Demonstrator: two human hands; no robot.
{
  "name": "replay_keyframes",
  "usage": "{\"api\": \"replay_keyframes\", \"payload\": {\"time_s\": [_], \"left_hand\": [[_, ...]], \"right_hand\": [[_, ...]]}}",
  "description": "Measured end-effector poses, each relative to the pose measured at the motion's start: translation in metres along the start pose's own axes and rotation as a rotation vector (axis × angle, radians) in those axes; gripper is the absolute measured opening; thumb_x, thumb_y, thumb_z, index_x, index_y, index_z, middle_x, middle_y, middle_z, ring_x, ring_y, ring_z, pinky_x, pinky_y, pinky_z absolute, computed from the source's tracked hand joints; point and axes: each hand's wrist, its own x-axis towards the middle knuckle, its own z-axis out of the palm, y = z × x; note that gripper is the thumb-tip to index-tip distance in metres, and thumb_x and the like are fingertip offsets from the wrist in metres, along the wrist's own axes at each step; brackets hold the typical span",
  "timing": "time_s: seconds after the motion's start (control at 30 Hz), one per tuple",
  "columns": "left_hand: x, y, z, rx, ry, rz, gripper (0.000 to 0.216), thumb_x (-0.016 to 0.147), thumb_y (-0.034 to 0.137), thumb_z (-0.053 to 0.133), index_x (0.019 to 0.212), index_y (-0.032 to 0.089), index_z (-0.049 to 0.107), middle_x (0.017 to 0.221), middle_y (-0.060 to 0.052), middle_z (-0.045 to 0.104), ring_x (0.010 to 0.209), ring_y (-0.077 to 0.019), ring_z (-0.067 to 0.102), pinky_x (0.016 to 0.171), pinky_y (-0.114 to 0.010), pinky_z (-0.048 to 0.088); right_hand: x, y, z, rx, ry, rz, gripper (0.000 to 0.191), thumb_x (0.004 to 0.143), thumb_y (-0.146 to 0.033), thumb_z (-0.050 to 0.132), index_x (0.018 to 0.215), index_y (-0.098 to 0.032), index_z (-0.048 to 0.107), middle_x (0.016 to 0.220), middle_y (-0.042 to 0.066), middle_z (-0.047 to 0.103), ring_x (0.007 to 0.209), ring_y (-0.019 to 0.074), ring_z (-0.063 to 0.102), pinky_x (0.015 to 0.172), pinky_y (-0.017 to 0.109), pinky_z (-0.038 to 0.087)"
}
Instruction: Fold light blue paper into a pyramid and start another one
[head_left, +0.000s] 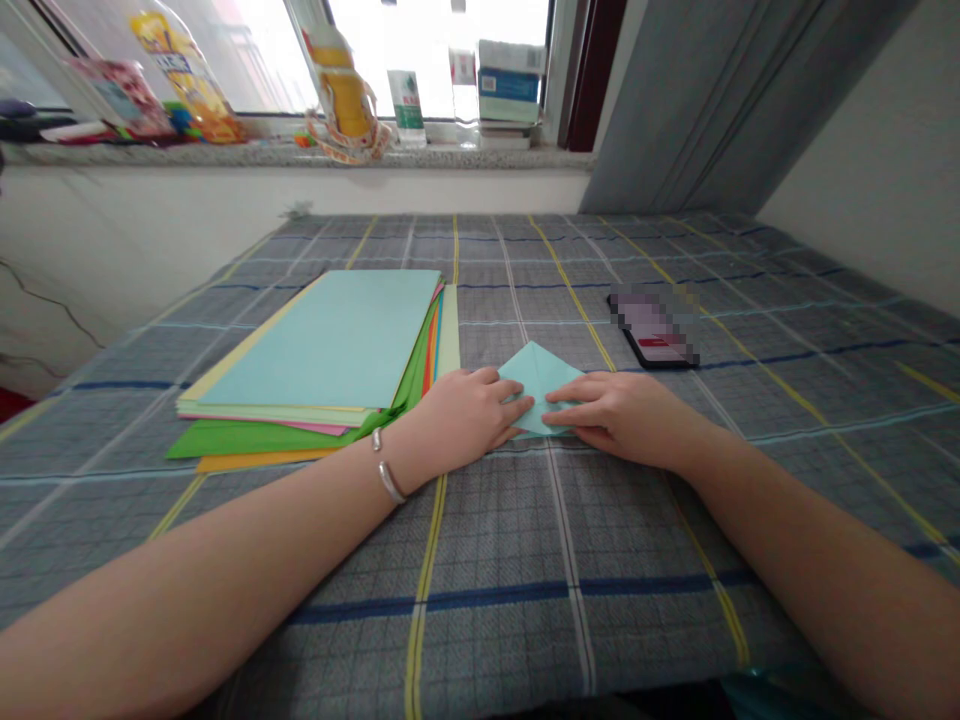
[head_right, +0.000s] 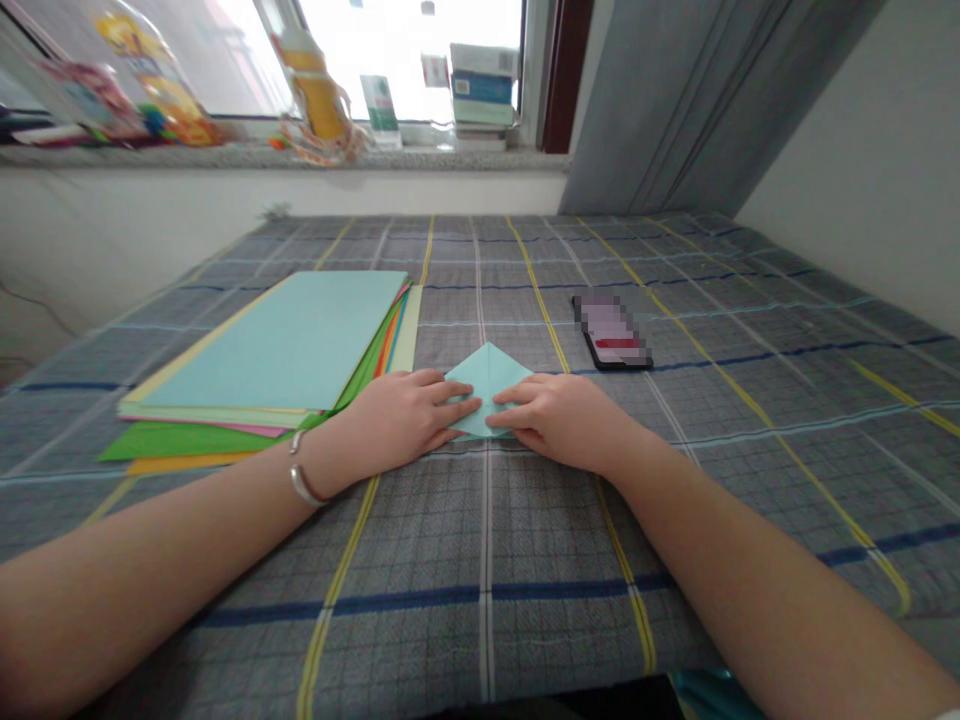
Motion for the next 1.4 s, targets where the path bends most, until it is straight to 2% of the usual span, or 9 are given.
{"api": "replay_keyframes", "payload": {"time_s": [0.2, 0.37, 0.47, 0.67, 0.83, 0.9, 1.07, 1.2, 1.4], "left_hand": [[-0.001, -0.016, 0.003, -0.109, 0.034, 0.026, 0.037, 0.098, 0.045, 0.044, 0.118, 0.023, 0.066, 0.114, -0.004, 0.070, 0.099, -0.0214, 0.064, 0.086, -0.034, 0.050], [-0.002, -0.029, 0.009, -0.261, 0.122, 0.084, 0.038, 0.094, 0.051, 0.049, 0.105, 0.022, 0.072, 0.111, -0.001, 0.072, 0.100, -0.0189, 0.065, 0.091, -0.031, 0.047], [-0.002, -0.032, 0.010, -0.349, 0.131, 0.024, 0.033, 0.096, 0.044, 0.050, 0.098, 0.021, 0.073, 0.105, -0.001, 0.074, 0.098, -0.0183, 0.066, 0.092, -0.031, 0.047], [0.001, -0.034, 0.016, -0.531, 0.115, -0.117, 0.032, 0.096, 0.041, 0.051, 0.088, 0.019, 0.073, 0.096, -0.004, 0.074, 0.092, -0.0181, 0.066, 0.091, -0.031, 0.047], [0.004, -0.030, 0.015, -0.531, 0.073, -0.447, 0.035, 0.092, 0.046, 0.052, 0.088, 0.017, 0.071, 0.084, -0.004, 0.071, 0.081, -0.0194, 0.064, 0.074, -0.031, 0.049], [0.005, -0.028, 0.013, -0.527, 0.066, -0.511, 0.033, 0.090, 0.045, 0.052, 0.086, 0.017, 0.070, 0.081, -0.003, 0.069, 0.077, -0.0189, 0.063, 0.071, -0.031, 0.048], [0.008, -0.025, 0.013, -0.496, 0.080, -0.535, 0.026, 0.090, 0.039, 0.054, 0.087, 0.016, 0.067, 0.092, -0.006, 0.068, 0.086, -0.0203, 0.062, 0.081, -0.034, 0.048], [0.010, -0.023, 0.015, -0.428, 0.073, -0.538, 0.025, 0.090, 0.038, 0.056, 0.082, 0.016, 0.063, 0.089, -0.006, 0.065, 0.082, -0.0199, 0.060, 0.079, -0.033, 0.048], [0.011, -0.021, 0.015, -0.360, 0.077, -0.480, 0.021, 0.092, 0.032, 0.055, 0.088, 0.013, 0.065, 0.093, -0.007, 0.064, 0.086, -0.0203, 0.061, 0.082, -0.033, 0.048]], "right_hand": [[-0.008, 0.013, -0.006, 0.191, 0.013, 0.120, 0.023, 0.090, -0.022, 0.057, 0.103, -0.026, 0.075, 0.106, 0.001, 0.075, 0.094, 0.0179, 0.069, 0.085, 0.029, 0.051], [-0.013, 0.027, -0.004, 0.275, 0.013, 0.148, 0.020, 0.087, -0.024, 0.060, 0.100, -0.023, 0.075, 0.104, 0.003, 0.075, 0.097, 0.0185, 0.069, 0.089, 0.030, 0.051], [-0.015, 0.029, -0.005, 0.276, 0.001, 0.187, 0.018, 0.086, -0.027, 0.061, 0.097, -0.024, 0.075, 0.103, 0.003, 0.075, 0.097, 0.0193, 0.069, 0.089, 0.031, 0.051], [-0.014, 0.032, -0.011, 0.260, -0.030, 0.385, 0.022, 0.087, -0.035, 0.057, 0.084, -0.023, 0.074, 0.086, 0.003, 0.075, 0.080, 0.0187, 0.068, 0.072, 0.029, 0.048], [-0.010, 0.032, -0.009, 0.252, -0.013, 0.568, 0.026, 0.089, -0.040, 0.052, 0.088, -0.022, 0.072, 0.088, 0.003, 0.075, 0.083, 0.0211, 0.067, 0.072, 0.030, 0.045], [-0.008, 0.029, -0.007, 0.249, 0.003, 0.624, 0.028, 0.089, -0.040, 0.052, 0.089, -0.022, 0.072, 0.088, 0.003, 0.075, 0.083, 0.0219, 0.066, 0.071, 0.031, 0.044], [-0.001, 0.024, -0.002, 0.205, 0.035, 0.731, 0.028, 0.089, -0.040, 0.051, 0.089, -0.020, 0.071, 0.085, 0.005, 0.074, 0.078, 0.0223, 0.065, 0.067, 0.031, 0.043], [0.004, 0.024, 0.003, 0.178, 0.028, 0.756, 0.028, 0.090, -0.038, 0.049, 0.091, -0.020, 0.070, 0.092, 0.008, 0.074, 0.085, 0.0246, 0.065, 0.070, 0.032, 0.043], [0.006, 0.024, 0.006, 0.139, 0.004, 0.789, 0.027, 0.090, -0.039, 0.050, 0.094, -0.020, 0.068, 0.098, 0.009, 0.073, 0.090, 0.0256, 0.065, 0.070, 0.032, 0.042]]}}
